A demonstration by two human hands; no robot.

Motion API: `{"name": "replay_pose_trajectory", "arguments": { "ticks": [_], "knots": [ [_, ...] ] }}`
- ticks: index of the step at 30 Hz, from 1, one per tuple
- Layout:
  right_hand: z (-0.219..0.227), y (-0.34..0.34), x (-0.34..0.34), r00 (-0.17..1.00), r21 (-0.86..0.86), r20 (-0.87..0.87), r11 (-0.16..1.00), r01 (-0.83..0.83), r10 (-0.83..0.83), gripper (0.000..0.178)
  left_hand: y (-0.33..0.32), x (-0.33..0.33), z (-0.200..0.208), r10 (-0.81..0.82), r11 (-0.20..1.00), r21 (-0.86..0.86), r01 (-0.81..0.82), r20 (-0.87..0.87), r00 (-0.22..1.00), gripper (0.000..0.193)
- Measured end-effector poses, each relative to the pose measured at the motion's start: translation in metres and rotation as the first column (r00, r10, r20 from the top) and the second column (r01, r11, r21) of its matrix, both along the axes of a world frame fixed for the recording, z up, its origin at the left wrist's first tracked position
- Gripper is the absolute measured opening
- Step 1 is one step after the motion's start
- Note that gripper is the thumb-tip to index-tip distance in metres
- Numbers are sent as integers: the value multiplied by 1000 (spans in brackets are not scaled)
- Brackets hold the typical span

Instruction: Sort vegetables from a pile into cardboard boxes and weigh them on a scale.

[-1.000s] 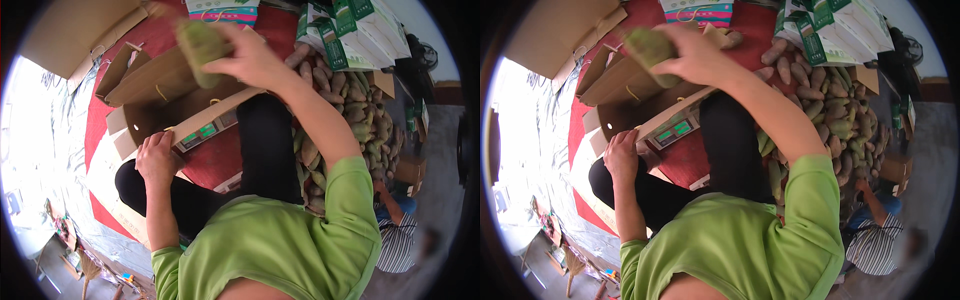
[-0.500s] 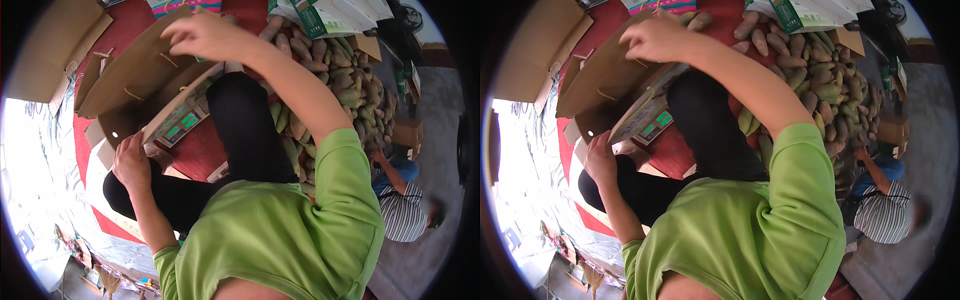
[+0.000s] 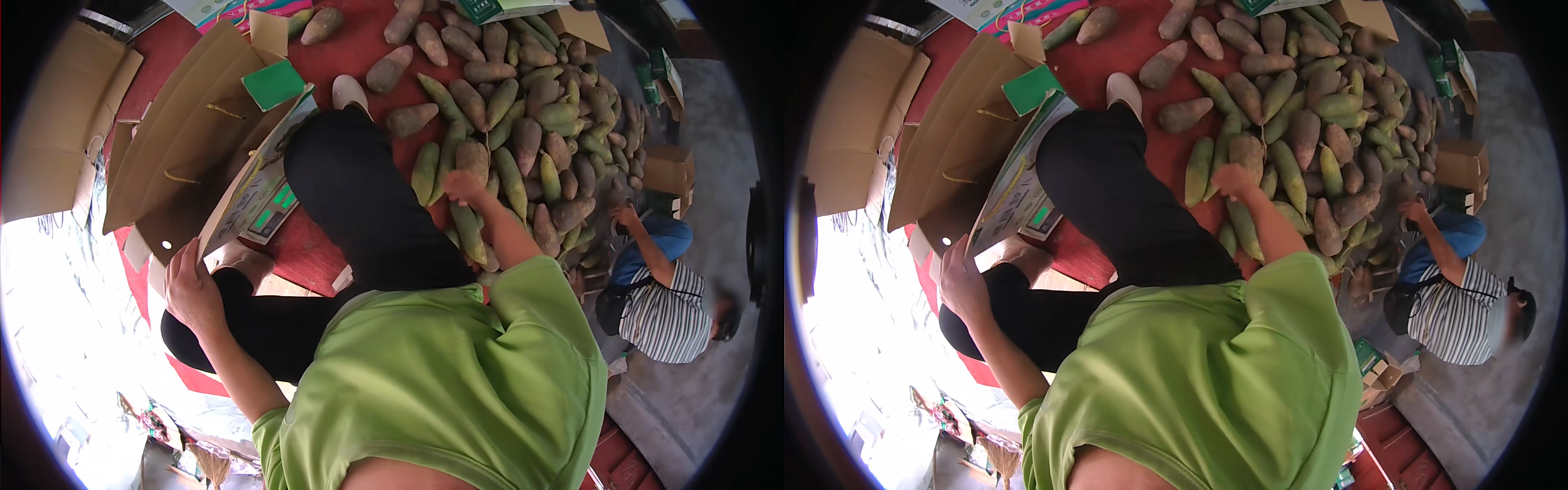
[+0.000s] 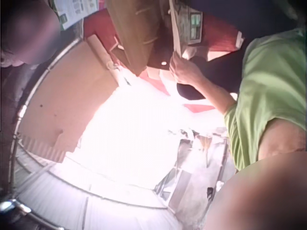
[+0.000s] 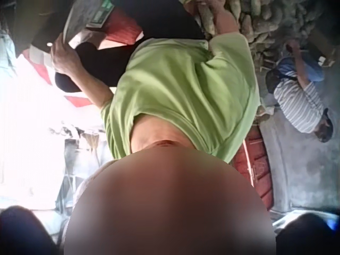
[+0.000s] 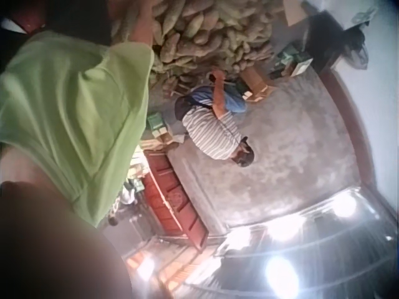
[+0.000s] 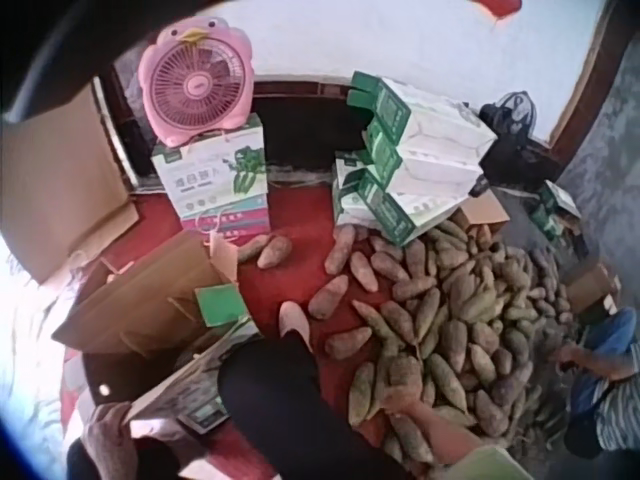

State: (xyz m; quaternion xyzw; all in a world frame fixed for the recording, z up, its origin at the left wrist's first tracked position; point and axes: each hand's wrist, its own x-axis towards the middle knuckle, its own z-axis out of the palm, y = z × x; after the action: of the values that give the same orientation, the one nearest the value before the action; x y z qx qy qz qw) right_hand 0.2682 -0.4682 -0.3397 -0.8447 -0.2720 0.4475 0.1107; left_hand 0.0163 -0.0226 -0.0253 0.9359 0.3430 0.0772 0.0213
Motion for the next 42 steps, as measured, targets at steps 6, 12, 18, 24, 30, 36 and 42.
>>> {"name": "replay_pose_trajectory", "arguments": {
  "ticks": [6, 12, 18, 24, 30, 36, 42],
  "knots": [
    [-2, 16, -73, 362, -333, -413, 509, 794, -836, 33, 0, -7, -5, 30, 998, 57, -30, -1, 1000, 27],
    [-94, 15, -97, -82, -506, -652, 353, 787, -754, 54, 1, -2, -7, -47, 995, 93, 45, 12, 999, 33],
    [-83, 44, -91, -163, -339, -586, 58, 939, -794, 52, -2, -5, -1, -28, 995, 99, 24, 33, 999, 33],
    [-104, 11, -90, 181, -4, -729, 268, 963, -660, 38, 2, 7, 1, -108, 991, 81, 104, 55, 993, 31],
    [-90, 9, -68, -125, -211, -720, 44, 976, -682, 39, 4, -1, 3, -107, 986, 128, 102, 34, 994, 24],
    [20, 46, -35, -370, -311, -642, -213, 926, -672, 37, 3, -6, 7, -78, 994, 83, 76, 24, 997, 26],
    [114, 67, 6, 109, 214, -737, -78, 974, -667, 35, 7, -7, 4, -94, 991, 103, 90, 41, 995, 22]
  ]
}}
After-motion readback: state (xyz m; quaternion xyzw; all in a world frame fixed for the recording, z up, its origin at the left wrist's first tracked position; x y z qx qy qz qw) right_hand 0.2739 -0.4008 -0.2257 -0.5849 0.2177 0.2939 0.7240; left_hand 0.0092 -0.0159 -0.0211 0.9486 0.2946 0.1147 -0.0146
